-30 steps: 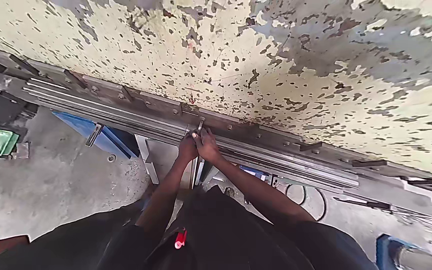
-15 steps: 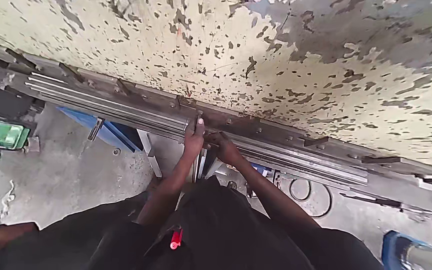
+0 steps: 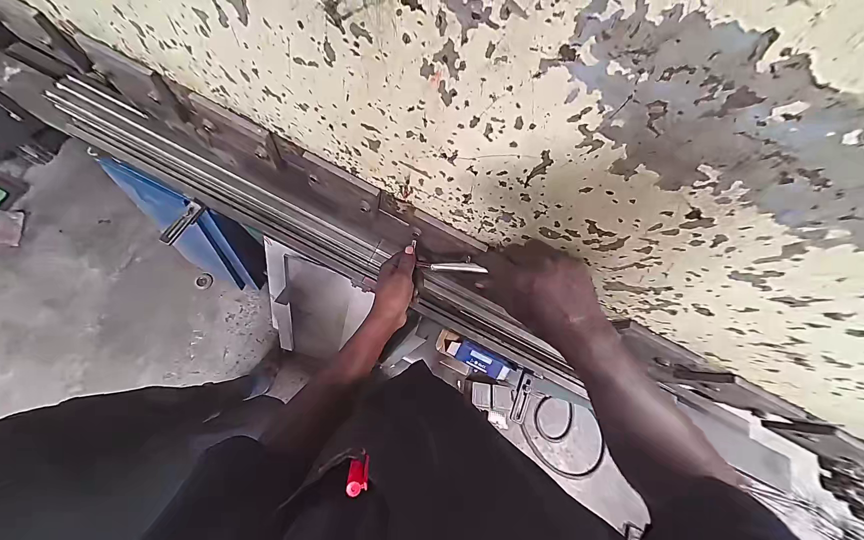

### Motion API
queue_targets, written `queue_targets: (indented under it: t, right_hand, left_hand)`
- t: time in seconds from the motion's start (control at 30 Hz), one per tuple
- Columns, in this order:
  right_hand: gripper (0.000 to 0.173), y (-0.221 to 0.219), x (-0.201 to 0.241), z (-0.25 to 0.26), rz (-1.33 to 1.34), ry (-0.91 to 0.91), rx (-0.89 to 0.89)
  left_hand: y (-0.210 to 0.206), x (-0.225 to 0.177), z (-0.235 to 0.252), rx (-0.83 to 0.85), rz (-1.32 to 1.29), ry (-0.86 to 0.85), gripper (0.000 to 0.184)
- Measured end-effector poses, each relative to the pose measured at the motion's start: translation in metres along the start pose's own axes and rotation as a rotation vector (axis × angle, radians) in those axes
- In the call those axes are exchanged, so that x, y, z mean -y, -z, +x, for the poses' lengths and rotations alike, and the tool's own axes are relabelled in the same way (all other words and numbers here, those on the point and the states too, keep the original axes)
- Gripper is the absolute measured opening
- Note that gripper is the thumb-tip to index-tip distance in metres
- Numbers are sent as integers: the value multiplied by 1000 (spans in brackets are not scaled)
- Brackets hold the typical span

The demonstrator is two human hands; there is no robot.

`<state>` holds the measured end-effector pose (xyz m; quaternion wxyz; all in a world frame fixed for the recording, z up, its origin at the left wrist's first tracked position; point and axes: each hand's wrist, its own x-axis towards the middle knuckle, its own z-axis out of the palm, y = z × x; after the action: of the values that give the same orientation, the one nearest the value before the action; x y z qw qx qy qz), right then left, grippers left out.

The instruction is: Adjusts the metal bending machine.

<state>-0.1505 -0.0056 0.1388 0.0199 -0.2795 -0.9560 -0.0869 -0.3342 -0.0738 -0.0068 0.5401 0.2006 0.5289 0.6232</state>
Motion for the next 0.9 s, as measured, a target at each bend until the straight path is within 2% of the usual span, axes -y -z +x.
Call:
queue_targets:
  t: [0.23,0.37,0.5,0.6,0.73,0.8,0.9]
  right_hand:
    - [18,52,7,58,-161,168,132]
    - [19,74,23,91,-224,231,208]
    - [21,94,38,118,-301,194,354]
    - [18,91,31,109,-313,154,374]
    - [16,71,16,81,-305,110,402]
    - [10,55,9,63,-270,82,383]
    - [17,16,2,29,-207,11,278]
  left_hand:
    - [-1,-10,10,59,-258,117,42]
    - [2,-18,17,133,-524,229,37]
    - [6,-20,29,235,-705,346,37]
    - [6,-24,29,245,-638,360,34]
    - [2,-28,27,176,-530,315,30]
    - [-1,-25,28,140,-479,292,30]
    - [-1,-26,32,86,-388,250,31]
